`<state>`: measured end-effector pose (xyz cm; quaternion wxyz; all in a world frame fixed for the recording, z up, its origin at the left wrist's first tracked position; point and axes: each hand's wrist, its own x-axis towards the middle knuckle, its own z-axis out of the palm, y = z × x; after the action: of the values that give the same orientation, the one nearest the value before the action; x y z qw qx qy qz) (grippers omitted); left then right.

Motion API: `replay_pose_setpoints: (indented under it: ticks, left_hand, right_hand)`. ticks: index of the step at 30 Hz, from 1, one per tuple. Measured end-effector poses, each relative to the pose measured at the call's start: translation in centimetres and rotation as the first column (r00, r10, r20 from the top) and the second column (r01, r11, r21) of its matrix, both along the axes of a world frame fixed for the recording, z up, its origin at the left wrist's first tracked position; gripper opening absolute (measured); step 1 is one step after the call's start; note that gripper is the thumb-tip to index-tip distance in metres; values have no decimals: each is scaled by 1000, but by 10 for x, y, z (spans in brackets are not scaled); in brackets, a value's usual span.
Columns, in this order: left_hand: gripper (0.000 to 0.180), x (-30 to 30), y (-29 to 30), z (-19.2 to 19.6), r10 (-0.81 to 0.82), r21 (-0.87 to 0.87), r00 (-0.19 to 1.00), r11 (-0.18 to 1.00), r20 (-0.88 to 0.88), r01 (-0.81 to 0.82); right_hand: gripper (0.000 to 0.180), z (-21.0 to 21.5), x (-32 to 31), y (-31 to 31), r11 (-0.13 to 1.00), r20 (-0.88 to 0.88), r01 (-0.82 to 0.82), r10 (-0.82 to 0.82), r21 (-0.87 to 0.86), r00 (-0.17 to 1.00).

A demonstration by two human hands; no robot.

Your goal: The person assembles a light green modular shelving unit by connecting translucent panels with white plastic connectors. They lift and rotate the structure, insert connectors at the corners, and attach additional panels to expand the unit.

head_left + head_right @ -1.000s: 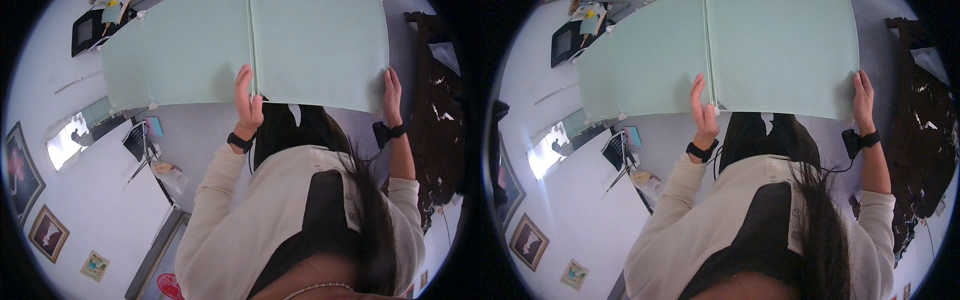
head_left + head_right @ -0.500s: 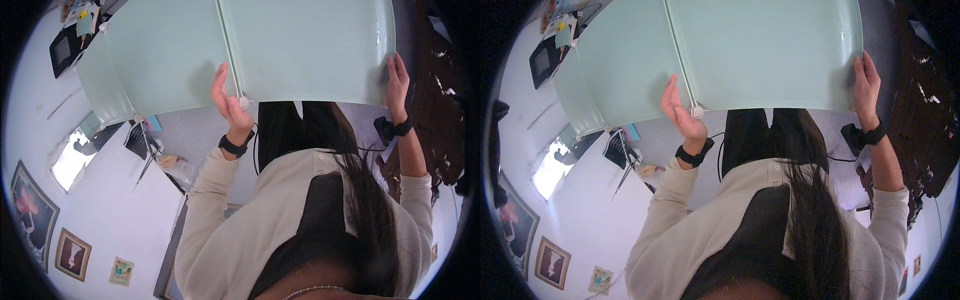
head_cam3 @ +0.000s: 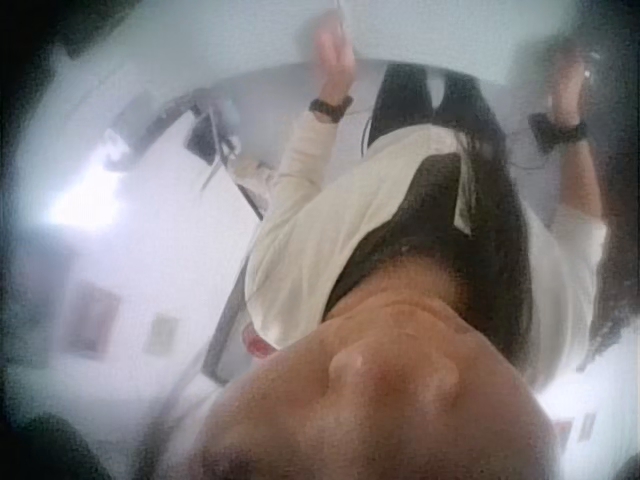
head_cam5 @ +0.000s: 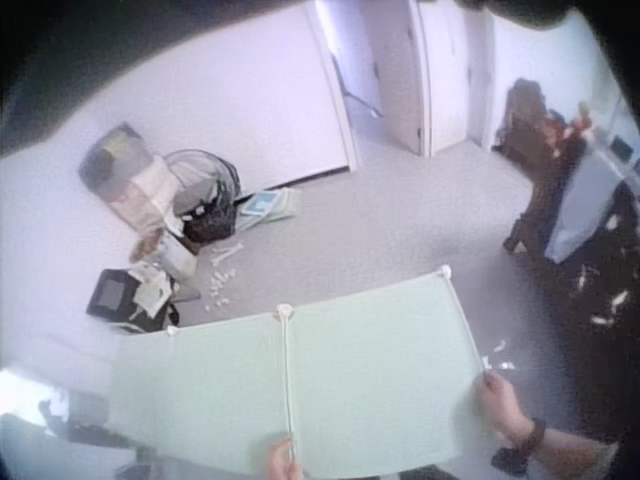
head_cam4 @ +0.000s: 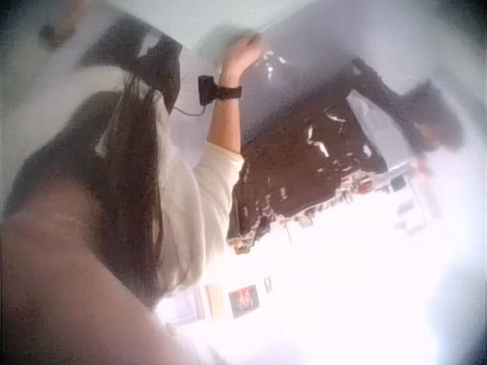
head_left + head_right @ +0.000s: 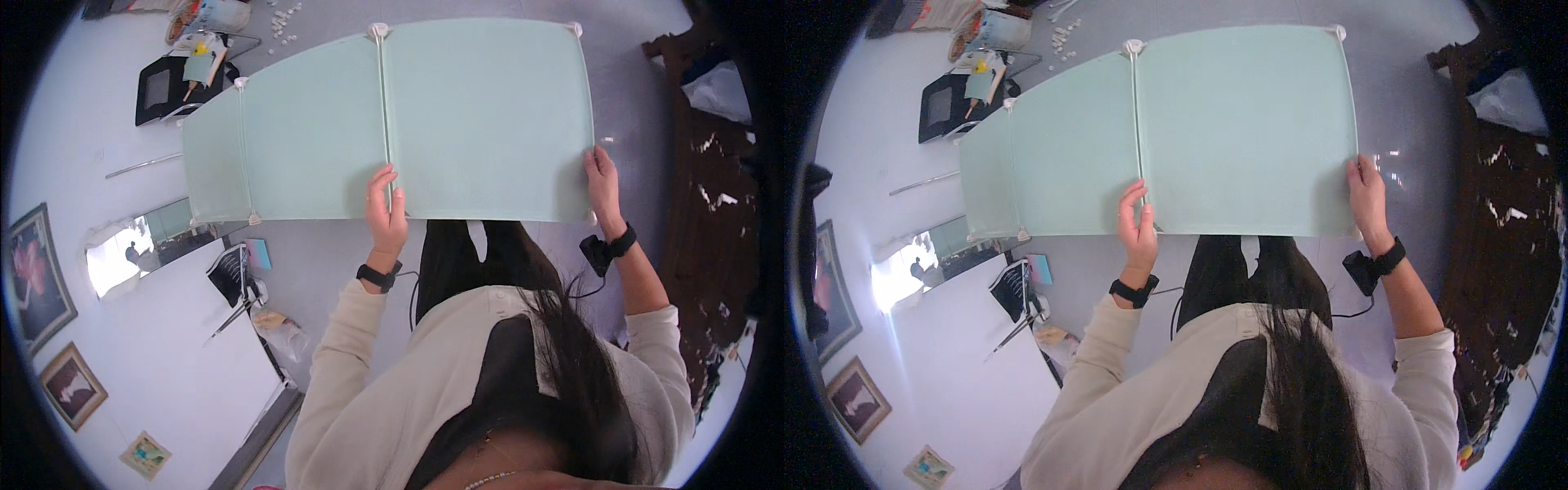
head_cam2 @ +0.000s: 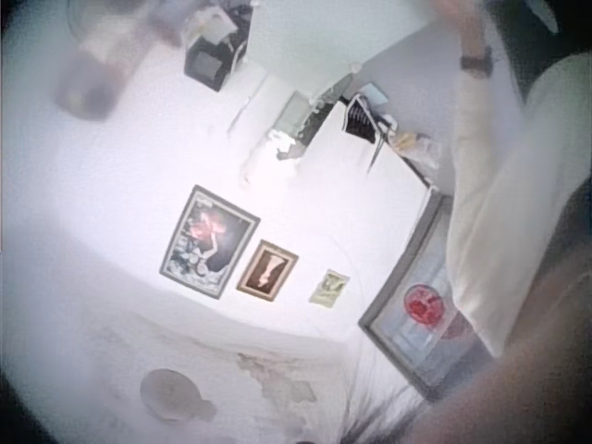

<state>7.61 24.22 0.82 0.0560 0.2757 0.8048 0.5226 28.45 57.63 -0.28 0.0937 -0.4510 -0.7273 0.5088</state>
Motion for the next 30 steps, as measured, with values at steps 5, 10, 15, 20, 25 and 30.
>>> replay_pose_setpoints:
  ticks: [5, 10, 15, 20, 25, 30]
  left_hand:
    - [23, -21, -11, 45, -19, -197, 953, 977, 303, 82]
    - [35, -127, 26, 90, -236, -434, 915, 823, 326, 367]
    - [32, -233, 144, 43, -149, -275, 948, 959, -281, 69]
    - [30, -259, 175, -1, -210, -514, 972, 848, -103, 129]
    - [27, -252, 170, -14, -196, -414, 949, 907, -246, 80]
    - [26, -248, 176, -20, -102, -407, 982, 913, -161, 28]
  right_hand:
    - [36, 12, 0, 13, 997, 67, 4, 1, -77, 998]
    - [34, 10, -6, 6, 956, 69, -68, 50, 286, 996]
    - [30, 7, -11, -2, 936, 144, -9, -45, 353, 989]
    - [27, 3, -17, -9, 881, 102, 72, -134, 467, 986]
    - [23, 6, -21, -11, 850, 31, 101, -137, 517, 990]
    - [19, 6, -24, -7, 857, 117, 50, -127, 512, 985]
